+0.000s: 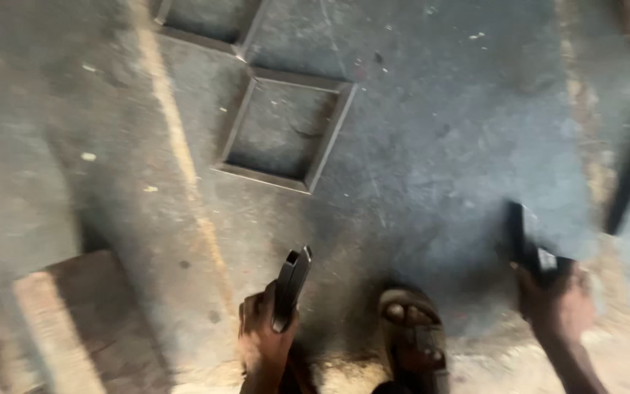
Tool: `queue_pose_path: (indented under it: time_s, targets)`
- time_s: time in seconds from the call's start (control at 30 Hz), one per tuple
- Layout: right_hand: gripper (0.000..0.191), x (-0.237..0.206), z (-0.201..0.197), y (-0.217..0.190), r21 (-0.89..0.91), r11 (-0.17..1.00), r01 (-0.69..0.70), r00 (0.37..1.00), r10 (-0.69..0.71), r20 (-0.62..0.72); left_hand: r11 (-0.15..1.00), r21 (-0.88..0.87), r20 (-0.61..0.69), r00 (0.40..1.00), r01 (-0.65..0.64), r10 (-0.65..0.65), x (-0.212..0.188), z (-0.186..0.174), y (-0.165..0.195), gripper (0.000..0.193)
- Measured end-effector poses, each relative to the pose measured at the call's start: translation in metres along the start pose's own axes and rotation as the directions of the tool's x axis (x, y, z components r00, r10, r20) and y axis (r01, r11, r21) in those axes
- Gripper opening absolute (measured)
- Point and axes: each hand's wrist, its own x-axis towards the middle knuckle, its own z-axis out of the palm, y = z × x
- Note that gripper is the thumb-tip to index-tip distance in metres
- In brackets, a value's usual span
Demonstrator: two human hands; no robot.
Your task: The person sits on the workshop floor and assembles square metal frames by fitting cut angle-iron pieces together at the corners, pressing each joint to align it. Other workers hand over pieces, and completed frames are set aside on the floor as the person continues fitting the next frame.
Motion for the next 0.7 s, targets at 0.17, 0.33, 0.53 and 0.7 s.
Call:
queue_pose_path:
  time_s: [0.17, 0.33, 0.53, 0.7]
  targets:
    - [0.038, -0.011, -0.042, -0.036, 0.225, 0.974, 0.017, 0.999, -0.026, 0.037, 0.999, -0.040, 0.233, 0.971, -0.035, 0.044, 0.002, 0.031, -0.006, 0.048]
    - [0.039, 0.015, -0.047, -0.161, 0.079, 0.906, 0.415, 0.879, -0.422, 0.221, 0.989, -0.143, 0.333, 0.943, 0.035, 0.015, 0.016, 0.042, -0.014, 0.043]
    - [0.053, 0.007, -0.096, -0.300, -0.087, 0.724, 0.685, 0.718, -0.690, -0.090, 0.971, 0.007, 0.405, 0.888, -0.241, 0.217, 0.034, 0.042, -0.031, 0.022]
    - [0.039, -0.057, -0.122, -0.341, 0.361, 0.772, 0.523, 0.798, -0.592, 0.112, 0.947, -0.029, 0.379, 0.873, -0.321, 0.307, 0.071, 0.034, -0.046, 0.049]
